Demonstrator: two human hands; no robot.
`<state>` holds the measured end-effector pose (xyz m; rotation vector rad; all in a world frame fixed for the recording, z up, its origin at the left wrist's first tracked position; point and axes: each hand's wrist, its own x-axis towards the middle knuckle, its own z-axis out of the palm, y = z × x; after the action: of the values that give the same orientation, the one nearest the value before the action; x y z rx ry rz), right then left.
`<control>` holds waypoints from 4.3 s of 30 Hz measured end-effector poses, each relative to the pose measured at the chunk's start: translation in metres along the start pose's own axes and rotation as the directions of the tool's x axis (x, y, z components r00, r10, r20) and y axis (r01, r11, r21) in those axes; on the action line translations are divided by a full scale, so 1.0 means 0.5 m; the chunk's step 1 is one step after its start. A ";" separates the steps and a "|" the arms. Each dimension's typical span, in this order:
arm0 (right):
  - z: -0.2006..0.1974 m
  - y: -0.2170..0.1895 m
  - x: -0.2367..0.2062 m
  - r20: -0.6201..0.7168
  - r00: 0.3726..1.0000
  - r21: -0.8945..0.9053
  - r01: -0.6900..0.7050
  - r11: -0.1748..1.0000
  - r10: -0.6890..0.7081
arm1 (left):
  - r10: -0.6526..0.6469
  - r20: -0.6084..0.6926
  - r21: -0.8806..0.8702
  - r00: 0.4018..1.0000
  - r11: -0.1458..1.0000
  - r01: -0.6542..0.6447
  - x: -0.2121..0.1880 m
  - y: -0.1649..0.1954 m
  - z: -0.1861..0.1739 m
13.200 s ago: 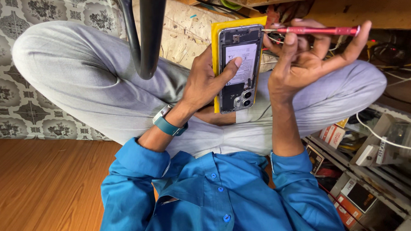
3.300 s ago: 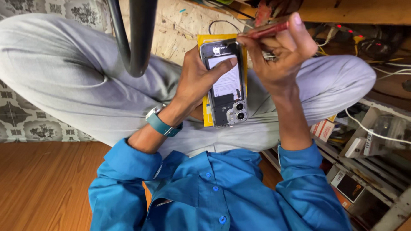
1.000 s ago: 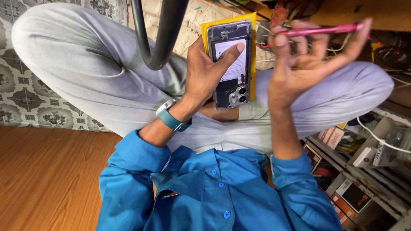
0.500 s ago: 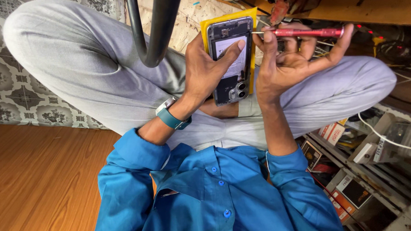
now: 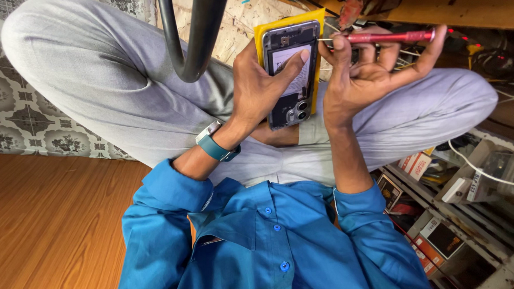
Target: The person sits cross-legged on the floor and uses a screwdriver to remove screws from the back of a smartphone. They switch between a red-handled and a blue-handled screwdriver while working on the device's internal components.
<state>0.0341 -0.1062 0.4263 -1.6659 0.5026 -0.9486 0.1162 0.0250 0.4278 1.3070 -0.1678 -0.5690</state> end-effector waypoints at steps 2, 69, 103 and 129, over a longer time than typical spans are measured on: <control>0.001 -0.001 0.000 0.005 1.000 -0.005 -0.001 1.000 0.001 | -0.004 -0.006 0.019 1.000 1.000 0.004 -0.001 0.001 -0.002; -0.003 -0.042 0.072 0.749 0.634 -0.188 0.482 0.856 -0.192 | -0.172 0.062 -0.256 0.983 0.949 0.182 -0.025 -0.068 -0.036; -0.012 -0.018 0.063 0.360 0.913 -0.086 0.237 0.968 -0.191 | -0.091 0.050 -0.092 0.995 0.991 0.096 -0.002 -0.054 0.001; -0.016 0.021 0.004 0.138 0.990 -0.007 -0.031 0.999 0.032 | -0.091 0.035 -0.032 0.995 0.995 0.093 0.017 -0.050 0.006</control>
<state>0.0305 -0.1159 0.4176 -1.7093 0.4370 -0.8033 0.1146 0.0145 0.4037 1.2784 -0.1255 -0.6696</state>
